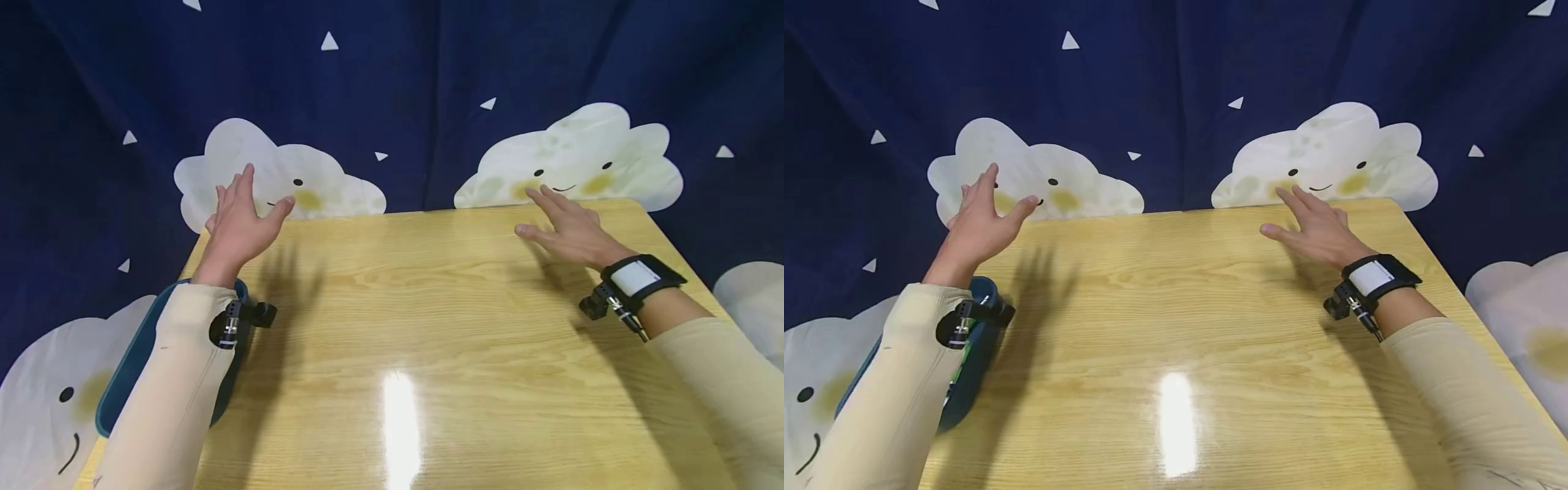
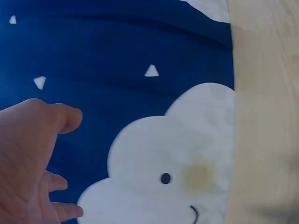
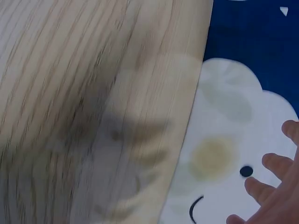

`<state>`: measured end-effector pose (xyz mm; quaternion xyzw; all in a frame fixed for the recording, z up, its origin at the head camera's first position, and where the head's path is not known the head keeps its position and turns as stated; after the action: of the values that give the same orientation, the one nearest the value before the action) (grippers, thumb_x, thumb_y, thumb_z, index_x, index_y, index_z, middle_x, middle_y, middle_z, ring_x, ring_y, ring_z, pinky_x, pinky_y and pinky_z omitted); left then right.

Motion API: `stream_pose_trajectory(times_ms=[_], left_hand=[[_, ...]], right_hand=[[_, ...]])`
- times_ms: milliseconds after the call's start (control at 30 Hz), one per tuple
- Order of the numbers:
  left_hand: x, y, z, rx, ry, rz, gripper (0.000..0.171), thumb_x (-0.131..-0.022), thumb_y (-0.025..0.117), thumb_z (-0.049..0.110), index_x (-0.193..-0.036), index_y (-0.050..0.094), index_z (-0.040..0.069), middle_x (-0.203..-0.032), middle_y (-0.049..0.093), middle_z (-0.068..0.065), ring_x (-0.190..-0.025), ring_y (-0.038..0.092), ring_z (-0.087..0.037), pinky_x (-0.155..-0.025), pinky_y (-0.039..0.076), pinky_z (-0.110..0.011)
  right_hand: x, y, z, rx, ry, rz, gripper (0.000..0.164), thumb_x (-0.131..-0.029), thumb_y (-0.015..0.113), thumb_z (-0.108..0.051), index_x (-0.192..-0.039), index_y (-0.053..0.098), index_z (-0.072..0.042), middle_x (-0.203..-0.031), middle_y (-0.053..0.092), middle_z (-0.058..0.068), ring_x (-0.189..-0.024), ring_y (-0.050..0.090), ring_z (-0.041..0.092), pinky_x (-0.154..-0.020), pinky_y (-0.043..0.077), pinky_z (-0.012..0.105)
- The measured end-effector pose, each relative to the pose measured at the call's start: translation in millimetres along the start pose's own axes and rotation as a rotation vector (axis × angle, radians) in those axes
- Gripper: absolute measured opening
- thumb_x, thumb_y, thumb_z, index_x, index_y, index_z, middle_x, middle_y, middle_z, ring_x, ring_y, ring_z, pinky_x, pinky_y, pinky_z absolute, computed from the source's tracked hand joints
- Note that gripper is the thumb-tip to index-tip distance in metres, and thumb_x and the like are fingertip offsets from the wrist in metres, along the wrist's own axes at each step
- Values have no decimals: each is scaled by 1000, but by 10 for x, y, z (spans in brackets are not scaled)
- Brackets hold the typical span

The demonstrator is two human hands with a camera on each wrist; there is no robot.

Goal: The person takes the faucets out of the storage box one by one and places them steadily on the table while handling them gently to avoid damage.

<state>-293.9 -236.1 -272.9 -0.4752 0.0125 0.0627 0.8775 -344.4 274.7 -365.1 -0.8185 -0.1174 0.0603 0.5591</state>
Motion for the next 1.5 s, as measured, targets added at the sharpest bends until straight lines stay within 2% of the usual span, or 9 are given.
stream_pose_trajectory(times_ms=[167,367,533,733,967,1100,1267,1500], left_hand=[[110,-138,-26,-17,-18,29,99,-96,50,65,-167,-2,21,-175,-5,-16,-160,-18,-46,-118,1,-77],[274,-267,-195,-18,-42,89,96,-97,50,61,-168,1,19,-176,0,-16,-161,-14,-44,-118,3,-75],[432,-310,-363,14,-63,107,94,-98,51,58,-167,2,19,-176,4,-14,-162,-12,-42,-117,2,-75],[669,-375,-556,35,-96,176,89,-98,53,51,-168,6,21,-176,9,-11,-164,-6,-39,-115,4,-74],[877,-414,-660,47,-99,208,87,-97,55,47,-167,11,21,-175,13,-11,-164,-5,-39,-116,0,-77],[1024,-487,-778,46,-134,232,86,-97,57,43,-167,13,21,-175,14,-11,-164,-6,-39,-116,-1,-76],[1187,-520,-959,39,-205,232,86,-98,58,42,-167,11,21,-176,11,-12,-164,-7,-39,-116,-1,-75],[1334,-495,-1191,10,-250,197,87,-99,57,41,-167,10,16,-174,9,-20,-162,-9,-46,-114,-2,-78]], right_hand=[[-19,68,-135,-22,-23,-4,88,-98,47,-68,-167,7,-31,-176,5,13,-158,13,53,-109,11,86],[-38,160,-274,-34,-45,-14,88,-97,48,-70,-167,9,-32,-176,6,11,-160,14,46,-110,14,80],[-60,221,-456,-78,-68,-23,86,-97,46,-70,-167,10,-33,-176,8,9,-162,13,43,-113,11,81],[-87,319,-684,-164,-105,-41,83,-99,46,-68,-166,10,-36,-176,11,7,-163,12,39,-119,9,78],[-44,500,-990,-256,-157,-48,78,-99,48,-66,-164,12,-42,-175,14,1,-163,15,35,-121,7,76],[-10,636,-1237,-301,-210,-59,77,-99,47,-67,-164,13,-43,-175,16,-1,-163,17,33,-123,11,73],[39,787,-1488,-335,-246,-82,79,-98,45,-70,-164,13,-42,-175,15,-3,-162,19,33,-123,15,72],[66,890,-1769,-393,-287,-92,83,-96,43,-75,-165,16,-38,-175,17,-2,-162,20,30,-127,22,61]])
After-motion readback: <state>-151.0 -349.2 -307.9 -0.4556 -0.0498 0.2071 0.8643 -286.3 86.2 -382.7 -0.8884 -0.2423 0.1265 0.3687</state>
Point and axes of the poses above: each hand's wrist, its own x-axis away from the middle knuckle, its own y-axis out of the palm, z = x × y, the point moved 9 cm from there along -x, towards the middle knuckle
